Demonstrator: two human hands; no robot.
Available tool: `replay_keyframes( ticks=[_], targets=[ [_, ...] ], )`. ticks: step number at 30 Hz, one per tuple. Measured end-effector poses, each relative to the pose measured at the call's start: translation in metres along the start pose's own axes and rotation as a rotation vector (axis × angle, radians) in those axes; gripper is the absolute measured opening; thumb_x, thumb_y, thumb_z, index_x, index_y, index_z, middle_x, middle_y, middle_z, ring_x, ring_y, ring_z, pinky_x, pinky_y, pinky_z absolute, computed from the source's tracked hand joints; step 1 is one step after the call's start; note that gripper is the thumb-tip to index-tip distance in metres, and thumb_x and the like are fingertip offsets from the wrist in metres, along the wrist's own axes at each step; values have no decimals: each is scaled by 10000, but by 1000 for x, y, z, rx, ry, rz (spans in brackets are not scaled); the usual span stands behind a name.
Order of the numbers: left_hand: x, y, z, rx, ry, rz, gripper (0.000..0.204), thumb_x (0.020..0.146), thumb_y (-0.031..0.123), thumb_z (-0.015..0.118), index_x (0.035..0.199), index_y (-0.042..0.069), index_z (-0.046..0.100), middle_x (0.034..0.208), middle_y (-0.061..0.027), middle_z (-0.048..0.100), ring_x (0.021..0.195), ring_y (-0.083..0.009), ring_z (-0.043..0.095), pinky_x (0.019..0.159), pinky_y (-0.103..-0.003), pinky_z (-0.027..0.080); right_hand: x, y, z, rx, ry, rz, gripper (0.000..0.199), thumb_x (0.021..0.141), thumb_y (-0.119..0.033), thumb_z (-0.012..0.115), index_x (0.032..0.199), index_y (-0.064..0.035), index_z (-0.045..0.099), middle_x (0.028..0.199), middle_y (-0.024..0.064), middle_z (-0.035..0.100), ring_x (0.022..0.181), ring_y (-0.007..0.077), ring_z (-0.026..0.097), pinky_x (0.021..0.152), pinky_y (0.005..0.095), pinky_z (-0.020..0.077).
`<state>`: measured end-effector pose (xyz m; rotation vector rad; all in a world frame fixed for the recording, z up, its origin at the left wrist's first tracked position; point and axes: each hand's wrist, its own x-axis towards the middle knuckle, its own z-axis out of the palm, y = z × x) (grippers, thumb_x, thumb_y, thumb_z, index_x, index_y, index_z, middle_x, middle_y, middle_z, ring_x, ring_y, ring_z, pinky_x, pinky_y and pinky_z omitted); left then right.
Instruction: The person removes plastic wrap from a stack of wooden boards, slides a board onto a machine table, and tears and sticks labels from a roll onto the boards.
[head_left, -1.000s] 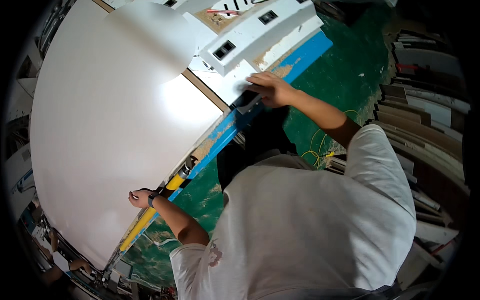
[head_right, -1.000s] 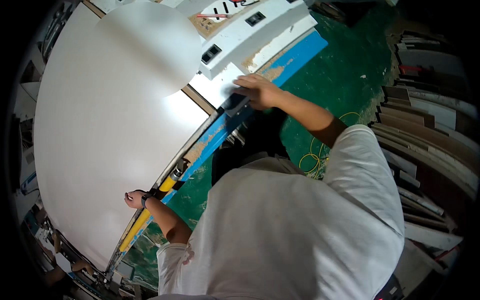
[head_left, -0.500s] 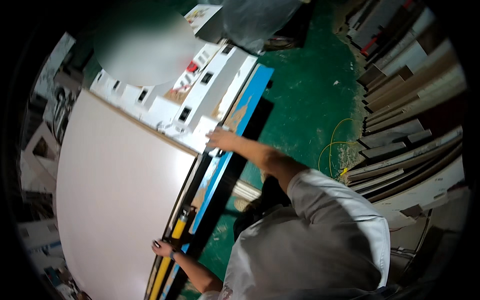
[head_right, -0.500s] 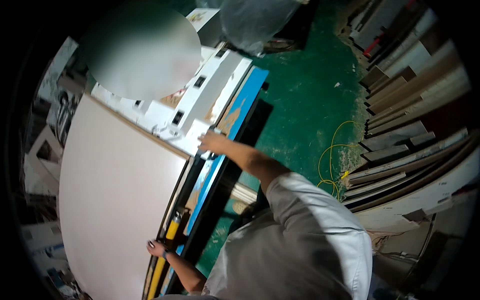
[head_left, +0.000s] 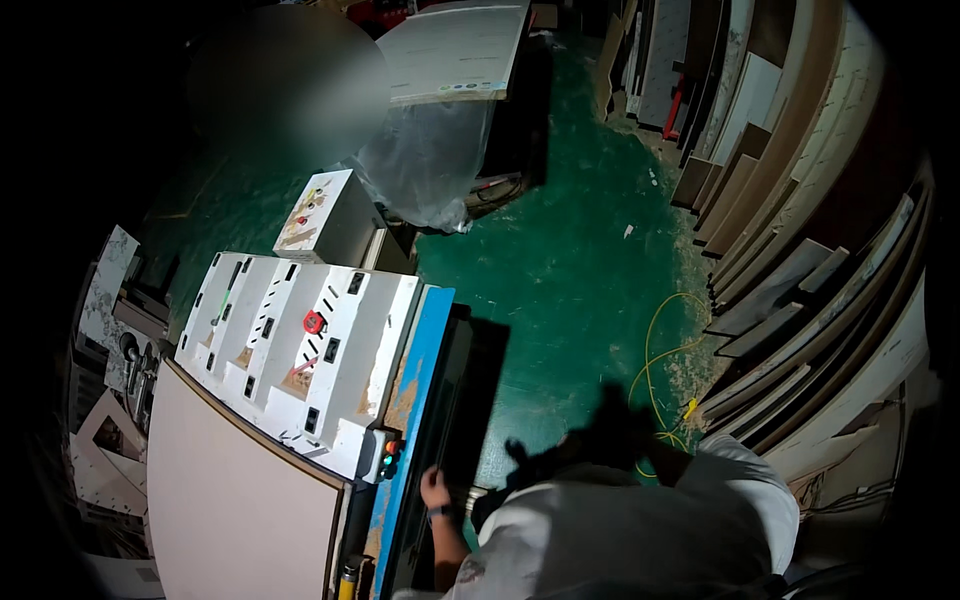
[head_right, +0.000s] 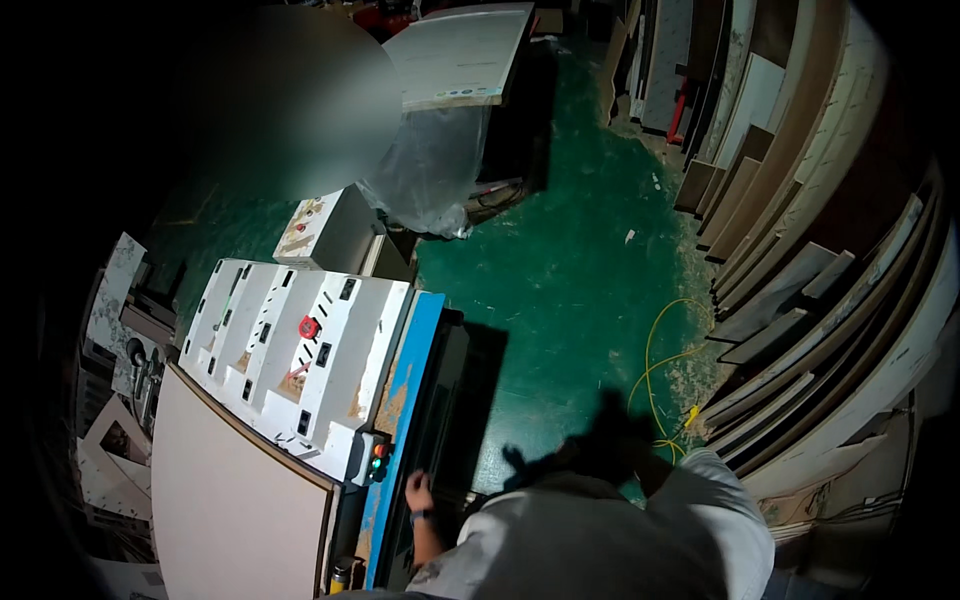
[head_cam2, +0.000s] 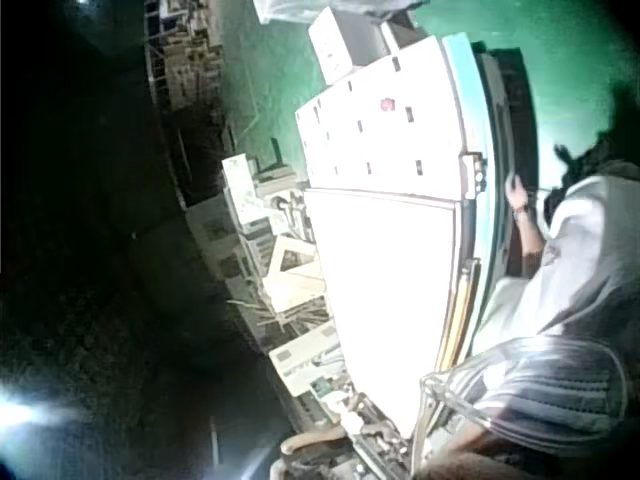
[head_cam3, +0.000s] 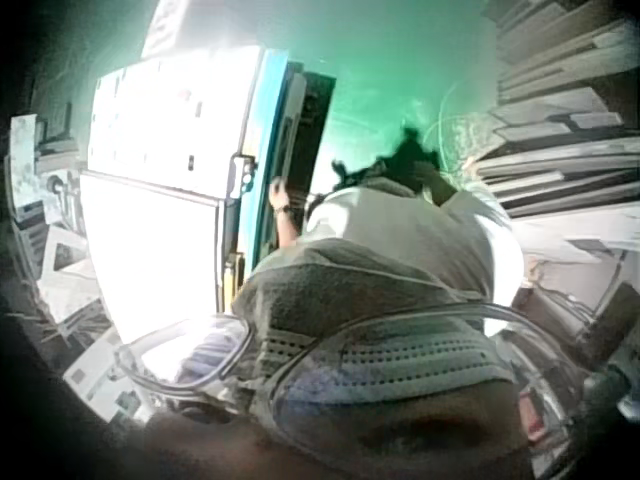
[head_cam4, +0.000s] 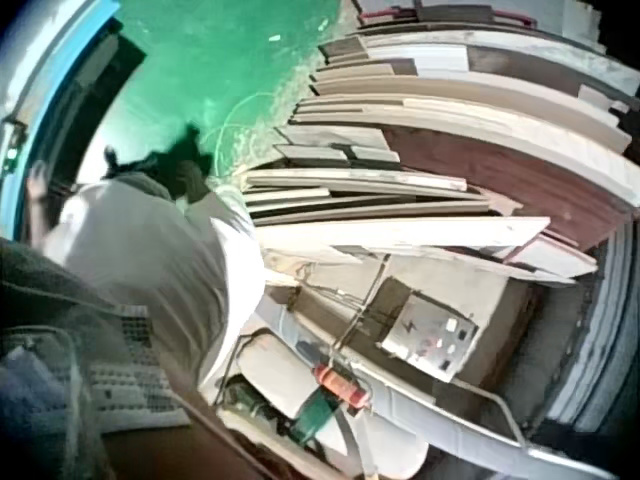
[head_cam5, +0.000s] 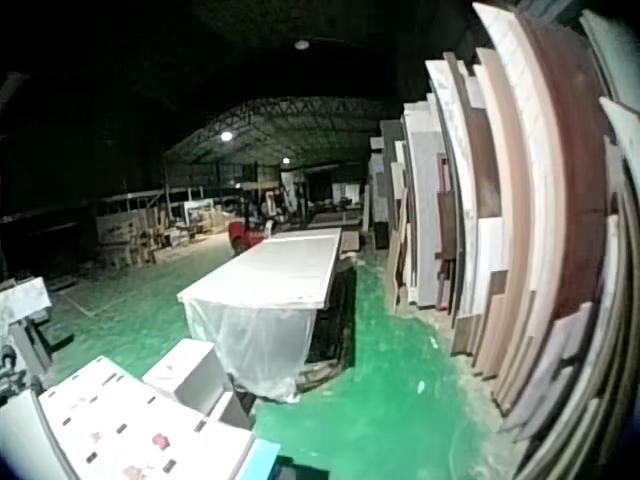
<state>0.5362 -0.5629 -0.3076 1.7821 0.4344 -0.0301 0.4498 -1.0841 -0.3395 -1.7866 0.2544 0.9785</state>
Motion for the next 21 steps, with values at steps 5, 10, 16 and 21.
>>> replay_keyframes(
  ticks=[5,10,16,21],
  targets=[
    [99,137,160,20,-192,250,208,872,78,630,1069,12,640,1009,-89,661,942,-179,620,858,-310,482,-70,118,-135,-656,399,308,420,831,-435,569,1099,-126,664,1032,187,650,931,366,614,777,451,477],
    [162,222,276,13,-317,130,250,886,171,643,1082,16,644,966,-80,673,922,-164,621,832,-283,475,15,-12,-240,-294,678,158,274,866,-313,550,958,-73,643,962,170,659,868,342,613,752,408,493],
    [281,230,385,-72,-374,44,215,880,146,640,1056,24,660,956,-54,675,915,-135,613,847,-274,473,135,-158,-339,-197,522,-457,382,857,-311,640,1146,-68,588,933,115,658,880,241,632,770,403,499],
    [409,256,442,-148,-340,-21,190,859,105,647,1024,16,673,909,-32,672,853,-115,604,806,-259,477,212,-199,-438,-524,429,-408,375,892,-315,567,1182,-78,577,1062,108,640,975,279,615,842,419,493]
  ],
)
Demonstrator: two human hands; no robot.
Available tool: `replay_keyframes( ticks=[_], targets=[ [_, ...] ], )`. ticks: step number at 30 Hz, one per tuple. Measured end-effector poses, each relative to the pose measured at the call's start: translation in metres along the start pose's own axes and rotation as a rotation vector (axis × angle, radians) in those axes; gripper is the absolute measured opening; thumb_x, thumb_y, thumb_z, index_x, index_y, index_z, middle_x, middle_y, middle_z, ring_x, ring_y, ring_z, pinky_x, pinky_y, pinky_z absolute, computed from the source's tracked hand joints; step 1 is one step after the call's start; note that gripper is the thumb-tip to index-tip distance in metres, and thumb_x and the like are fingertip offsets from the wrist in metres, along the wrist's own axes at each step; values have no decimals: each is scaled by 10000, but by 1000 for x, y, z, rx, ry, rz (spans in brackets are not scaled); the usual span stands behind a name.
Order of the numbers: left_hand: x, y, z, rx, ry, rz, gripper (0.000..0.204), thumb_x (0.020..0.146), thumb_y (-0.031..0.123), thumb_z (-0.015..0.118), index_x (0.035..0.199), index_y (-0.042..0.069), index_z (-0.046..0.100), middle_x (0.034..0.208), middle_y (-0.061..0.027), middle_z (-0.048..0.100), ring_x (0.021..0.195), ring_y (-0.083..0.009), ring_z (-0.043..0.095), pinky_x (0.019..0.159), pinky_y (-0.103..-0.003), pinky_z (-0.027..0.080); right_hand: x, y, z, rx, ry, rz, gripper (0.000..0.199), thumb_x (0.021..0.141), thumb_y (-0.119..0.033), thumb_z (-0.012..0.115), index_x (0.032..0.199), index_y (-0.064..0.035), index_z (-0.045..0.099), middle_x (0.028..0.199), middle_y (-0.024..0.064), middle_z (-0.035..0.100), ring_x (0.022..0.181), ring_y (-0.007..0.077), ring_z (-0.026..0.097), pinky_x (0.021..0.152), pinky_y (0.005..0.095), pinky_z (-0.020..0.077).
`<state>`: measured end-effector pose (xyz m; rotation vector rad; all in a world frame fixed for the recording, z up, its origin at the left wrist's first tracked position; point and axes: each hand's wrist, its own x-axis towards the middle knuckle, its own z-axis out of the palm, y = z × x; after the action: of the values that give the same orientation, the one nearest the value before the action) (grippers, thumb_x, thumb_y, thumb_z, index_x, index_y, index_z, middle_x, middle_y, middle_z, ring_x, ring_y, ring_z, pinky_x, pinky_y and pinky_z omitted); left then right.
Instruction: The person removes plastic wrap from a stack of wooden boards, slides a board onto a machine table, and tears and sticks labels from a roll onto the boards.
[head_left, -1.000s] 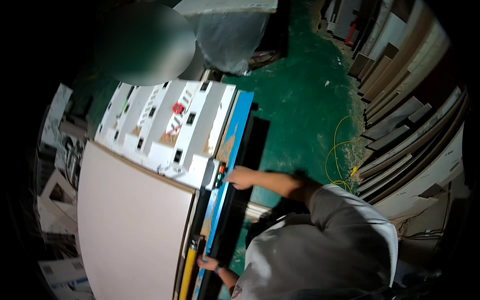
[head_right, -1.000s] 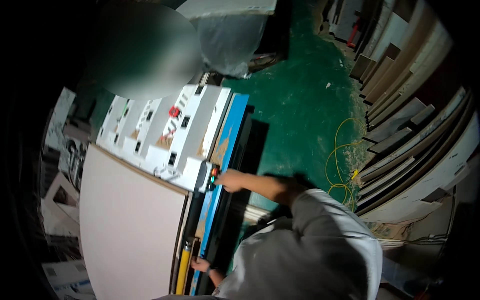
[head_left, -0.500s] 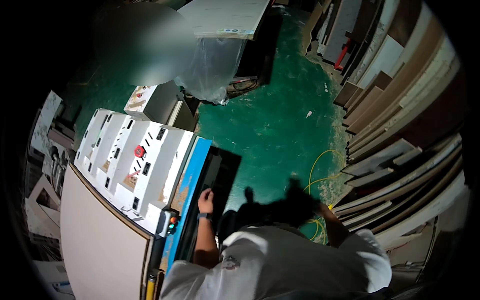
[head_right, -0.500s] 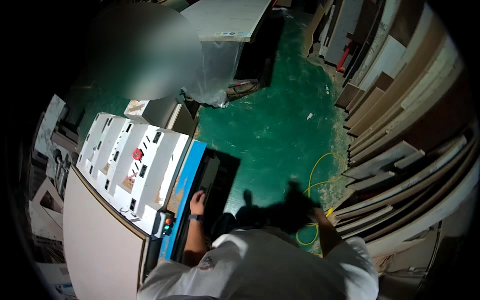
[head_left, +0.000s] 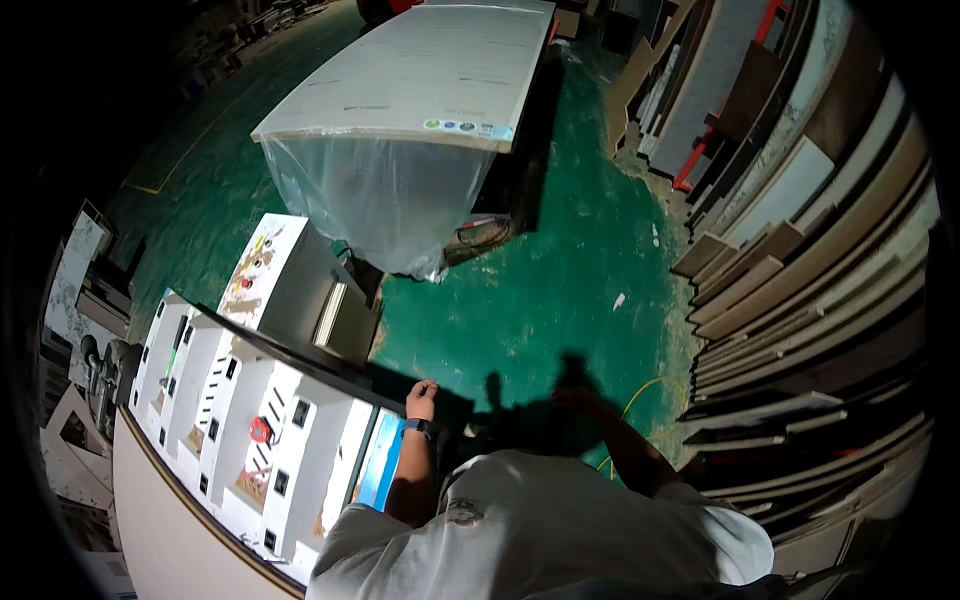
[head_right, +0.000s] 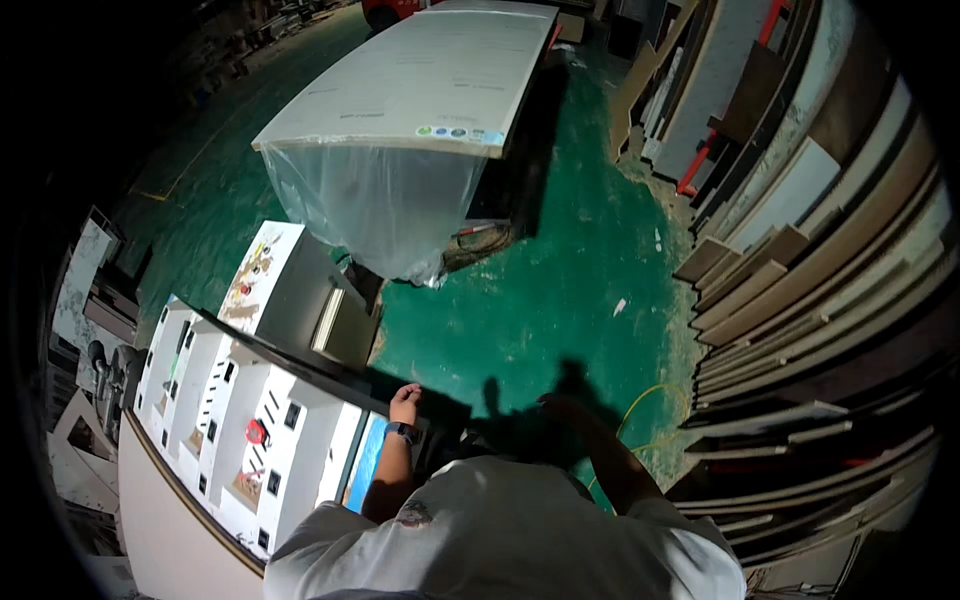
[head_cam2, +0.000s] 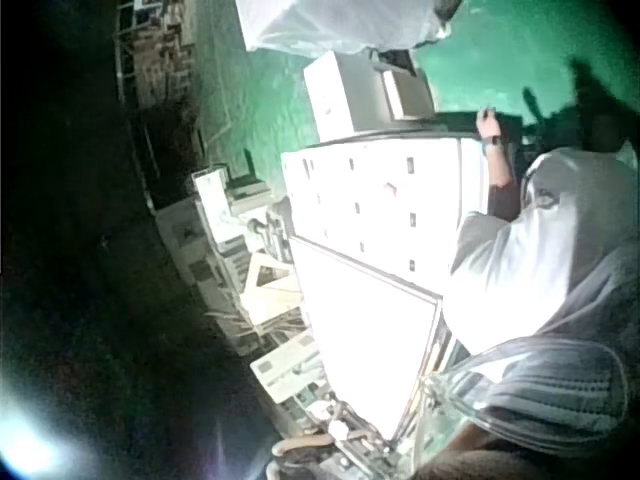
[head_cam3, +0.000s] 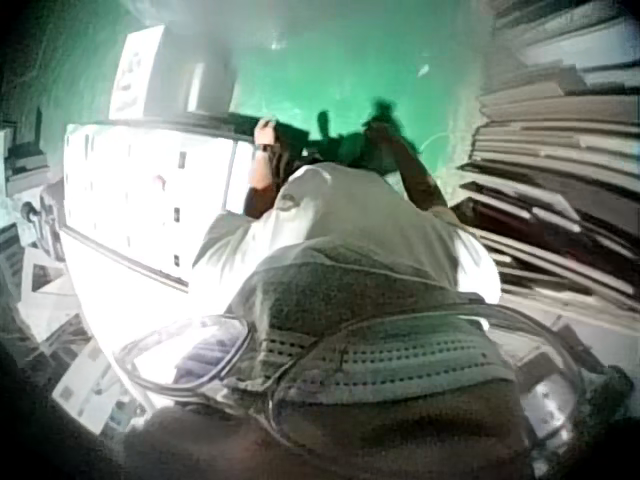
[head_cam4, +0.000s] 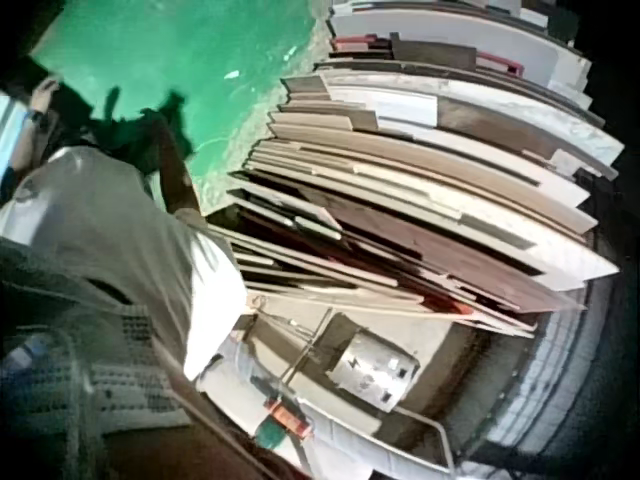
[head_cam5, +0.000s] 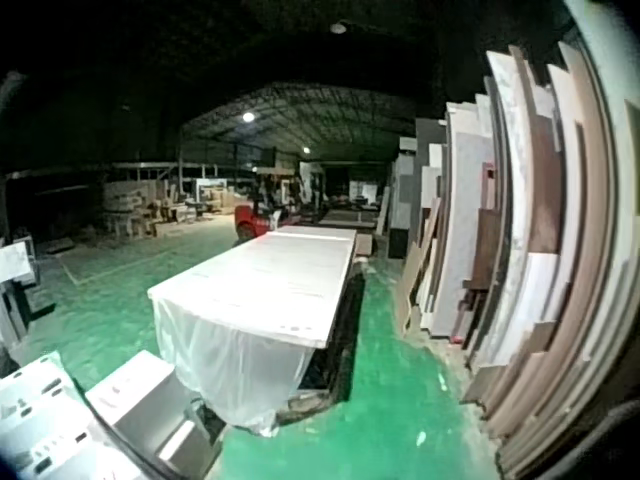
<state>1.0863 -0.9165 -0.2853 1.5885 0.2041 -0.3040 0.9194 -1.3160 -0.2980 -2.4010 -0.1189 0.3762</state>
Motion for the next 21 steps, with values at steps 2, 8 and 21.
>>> replay_keyframes(
  ticks=[2,8,21],
  targets=[
    [49,20,8,-80,4,-70,175,871,113,651,1009,8,671,893,-24,665,819,-110,603,780,-265,486,29,36,-27,13,-35,40,356,897,-283,553,1191,-83,570,1090,100,632,1004,273,606,852,419,487],
    [168,94,8,-127,137,-57,238,889,168,638,1084,33,653,914,-24,669,830,-112,612,713,-250,444,176,159,-98,-804,40,-444,399,948,-270,479,1290,-65,479,1160,166,583,1061,345,565,918,480,448],
    [295,132,54,-299,428,-225,132,906,51,580,1026,19,623,943,-6,621,898,-110,573,827,-240,444,650,84,-221,322,401,359,806,706,-256,740,1384,-4,385,1298,210,513,1205,355,476,1025,429,371]
  ],
)
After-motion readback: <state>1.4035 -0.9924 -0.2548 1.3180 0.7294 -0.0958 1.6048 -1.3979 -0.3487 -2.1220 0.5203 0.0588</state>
